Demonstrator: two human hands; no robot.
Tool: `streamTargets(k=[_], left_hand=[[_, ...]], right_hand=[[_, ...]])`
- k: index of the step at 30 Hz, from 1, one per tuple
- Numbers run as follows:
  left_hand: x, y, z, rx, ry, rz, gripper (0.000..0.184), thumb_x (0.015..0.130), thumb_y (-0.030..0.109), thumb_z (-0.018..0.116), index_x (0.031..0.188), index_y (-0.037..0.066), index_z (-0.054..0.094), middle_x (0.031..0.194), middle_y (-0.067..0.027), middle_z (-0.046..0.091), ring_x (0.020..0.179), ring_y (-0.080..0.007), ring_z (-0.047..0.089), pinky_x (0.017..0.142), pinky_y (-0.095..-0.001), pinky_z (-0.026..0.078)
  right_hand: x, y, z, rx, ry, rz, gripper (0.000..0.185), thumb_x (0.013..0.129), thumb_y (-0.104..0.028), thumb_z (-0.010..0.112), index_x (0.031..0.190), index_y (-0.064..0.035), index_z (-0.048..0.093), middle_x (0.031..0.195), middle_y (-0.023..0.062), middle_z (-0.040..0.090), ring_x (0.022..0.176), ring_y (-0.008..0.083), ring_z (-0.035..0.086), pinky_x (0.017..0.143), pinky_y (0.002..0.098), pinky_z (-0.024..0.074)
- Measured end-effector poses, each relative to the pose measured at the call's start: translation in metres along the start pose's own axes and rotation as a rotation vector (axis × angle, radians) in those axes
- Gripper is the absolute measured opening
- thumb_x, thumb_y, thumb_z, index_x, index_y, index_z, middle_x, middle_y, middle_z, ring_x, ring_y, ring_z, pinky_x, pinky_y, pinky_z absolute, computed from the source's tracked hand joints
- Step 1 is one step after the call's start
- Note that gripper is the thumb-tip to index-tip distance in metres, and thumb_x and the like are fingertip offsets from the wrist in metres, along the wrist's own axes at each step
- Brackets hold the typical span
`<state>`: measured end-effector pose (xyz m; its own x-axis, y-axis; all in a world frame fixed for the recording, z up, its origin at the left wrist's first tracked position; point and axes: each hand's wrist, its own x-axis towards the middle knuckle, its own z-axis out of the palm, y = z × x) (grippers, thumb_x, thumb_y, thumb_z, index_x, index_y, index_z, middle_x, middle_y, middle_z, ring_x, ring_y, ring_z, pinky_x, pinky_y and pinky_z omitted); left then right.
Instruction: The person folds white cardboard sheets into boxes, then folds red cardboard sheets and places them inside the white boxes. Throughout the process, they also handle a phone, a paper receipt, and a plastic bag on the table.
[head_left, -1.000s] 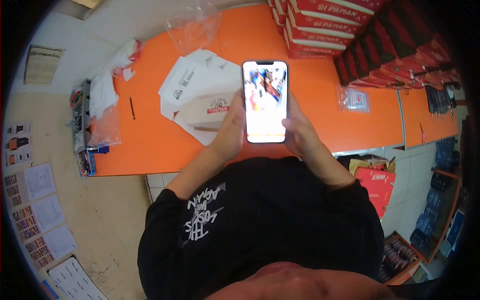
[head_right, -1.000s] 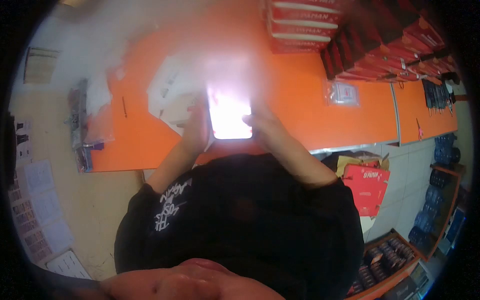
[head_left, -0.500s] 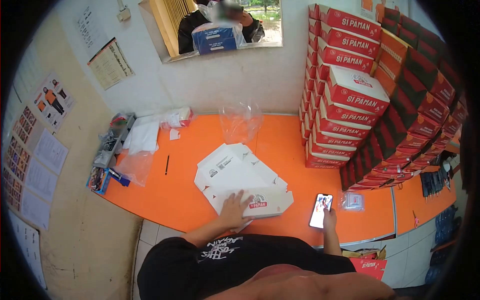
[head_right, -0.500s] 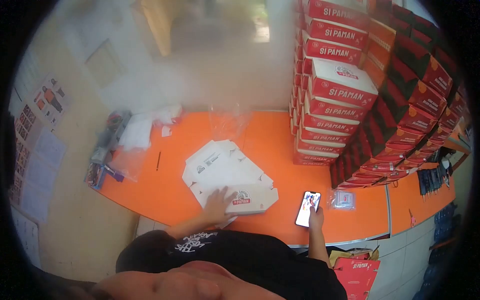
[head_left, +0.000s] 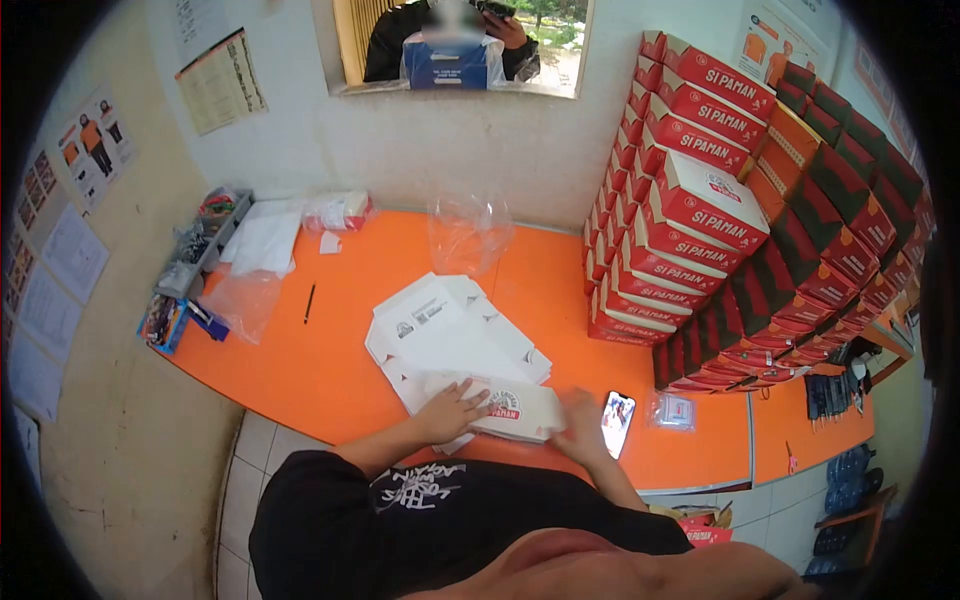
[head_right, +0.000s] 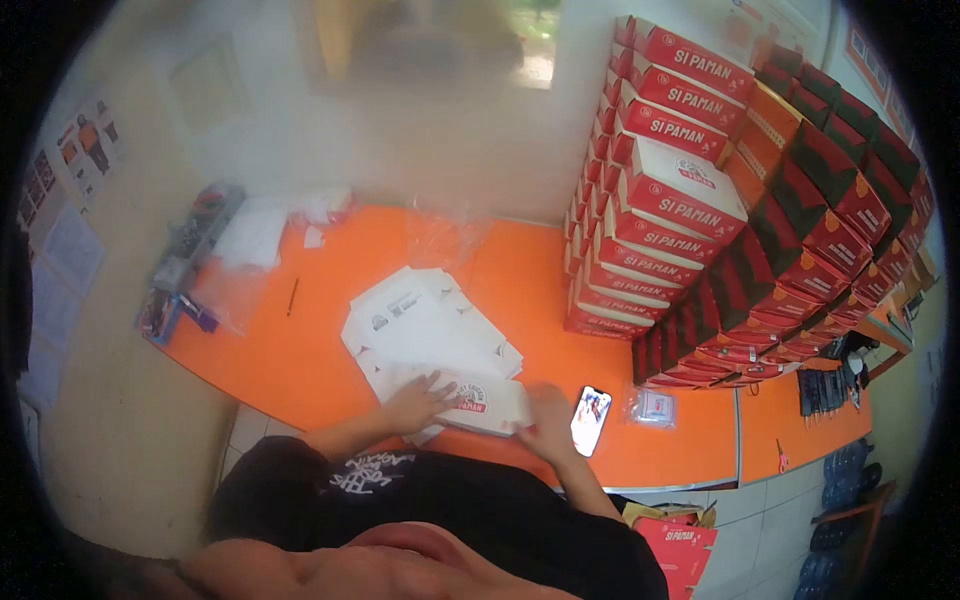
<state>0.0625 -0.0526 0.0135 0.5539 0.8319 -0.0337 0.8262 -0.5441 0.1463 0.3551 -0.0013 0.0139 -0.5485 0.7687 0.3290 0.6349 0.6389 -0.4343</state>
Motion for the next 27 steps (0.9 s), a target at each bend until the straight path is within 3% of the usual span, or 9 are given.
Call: streamTargets(k=[7, 13, 15, 16, 18, 21, 23, 24, 27], left_hand=[[0.007, -0.007, 0.003, -0.042, -0.092, 0.003, 0.052, 0.086, 0.015, 0.035, 0.133, 0.035, 0.030, 0.141, -0.0041, 0.027, 0.123, -0.0496, 0.025, 0.098, -0.0598, 0.024], [-0.015, 0.010, -0.009, 0.041, -0.171, -0.003, 0.062, 0.081, 0.013, 0.044, 0.137, 0.029, 0.023, 0.143, -0.0162, 0.015, 0.128, -0.0493, 0.009, 0.099, -0.0618, 0.016], [-0.009, 0.006, 0.039, -0.363, 0.314, -0.399, 0.067, 0.080, 0.013, 0.047, 0.139, 0.012, 0.016, 0.142, -0.0243, 0.012, 0.131, -0.0426, 0.007, 0.102, -0.0527, 0.018], [-0.003, 0.002, 0.054, -0.364, 0.288, -0.394, 0.067, 0.080, 0.013, 0.047, 0.139, 0.012, 0.016, 0.142, -0.0243, 0.012, 0.131, -0.0426, 0.007, 0.102, -0.0527, 0.018], [0.002, 0.000, 0.076, -1.250, 0.648, -0.579, 0.070, 0.078, 0.010, 0.048, 0.137, 0.000, 0.011, 0.140, -0.0247, 0.016, 0.132, -0.0333, 0.014, 0.104, -0.0402, 0.022], [-0.006, -0.017, 0.036, -1.802, 0.379, -0.458, 0.069, 0.077, 0.007, 0.049, 0.137, -0.001, 0.015, 0.138, -0.0175, 0.025, 0.129, -0.0258, 0.023, 0.105, -0.0312, 0.019], [-0.006, -0.005, -0.037, -1.187, 0.452, -0.086, 0.082, 0.073, 0.029, 0.066, 0.136, 0.001, 0.021, 0.140, -0.0160, 0.024, 0.128, -0.0272, 0.022, 0.106, -0.0375, 0.016], [-0.003, -0.001, -0.070, -0.767, 0.424, -0.007, 0.094, 0.062, 0.039, 0.074, 0.134, 0.002, 0.027, 0.140, -0.0187, 0.021, 0.129, -0.0286, 0.021, 0.106, -0.0395, 0.015], [0.008, 0.011, -0.068, -0.342, 0.309, -0.142, 0.097, 0.056, 0.037, 0.079, 0.131, 0.002, 0.028, 0.141, -0.0220, 0.016, 0.129, -0.0331, 0.020, 0.105, -0.0399, 0.018]], right_hand=[[0.027, -0.017, 0.032, -0.139, -0.451, -0.358, 0.054, 0.081, -0.021, 0.054, 0.132, -0.0160, 0.035, 0.136, 0.0072, 0.035, 0.129, 0.0261, 0.026, 0.102, 0.0529, 0.0198], [0.013, -0.034, 0.038, -0.108, -0.343, -0.244, 0.052, 0.086, -0.018, 0.045, 0.135, -0.0114, 0.028, 0.136, 0.0148, 0.032, 0.130, 0.0326, 0.022, 0.103, 0.0516, 0.0188], [0.002, -0.024, 0.073, -0.078, -0.203, -0.112, 0.052, 0.087, -0.018, 0.044, 0.135, -0.0082, 0.026, 0.135, 0.0184, 0.032, 0.130, 0.0345, 0.021, 0.104, 0.0488, 0.0193], [-0.002, -0.024, 0.093, 0.216, 0.031, 0.138, 0.051, 0.087, -0.019, 0.044, 0.133, -0.0048, 0.026, 0.134, 0.0212, 0.032, 0.127, 0.0358, 0.025, 0.102, 0.0462, 0.0225], [-0.006, -0.023, 0.110, 0.625, 0.243, 0.455, 0.047, 0.087, -0.019, 0.044, 0.127, 0.0003, 0.031, 0.126, 0.0241, 0.039, 0.118, 0.0361, 0.037, 0.097, 0.0418, 0.0306], [0.015, -0.026, 0.063, 0.673, -0.057, 0.671, 0.041, 0.087, -0.019, 0.044, 0.122, 0.0023, 0.039, 0.106, 0.0237, 0.055, 0.098, 0.0333, 0.055, 0.087, 0.0395, 0.0413], [0.033, -0.036, 0.034, 0.977, -0.013, 1.006, 0.034, 0.089, -0.020, 0.040, 0.115, 0.0006, 0.048, 0.091, 0.0182, 0.059, 0.087, 0.0255, 0.059, 0.076, 0.0339, 0.0456], [0.028, -0.016, 0.073, 1.188, 0.123, 0.845, 0.034, 0.090, -0.020, 0.038, 0.115, -0.0008, 0.049, 0.089, 0.0171, 0.059, 0.090, 0.0233, 0.058, 0.077, 0.0325, 0.0454], [0.034, -0.036, 0.066, 0.492, -0.303, 0.624, 0.026, 0.082, -0.016, 0.044, 0.099, -0.0037, 0.060, 0.092, 0.0230, 0.059, 0.092, 0.0277, 0.058, 0.077, 0.0359, 0.0455]])
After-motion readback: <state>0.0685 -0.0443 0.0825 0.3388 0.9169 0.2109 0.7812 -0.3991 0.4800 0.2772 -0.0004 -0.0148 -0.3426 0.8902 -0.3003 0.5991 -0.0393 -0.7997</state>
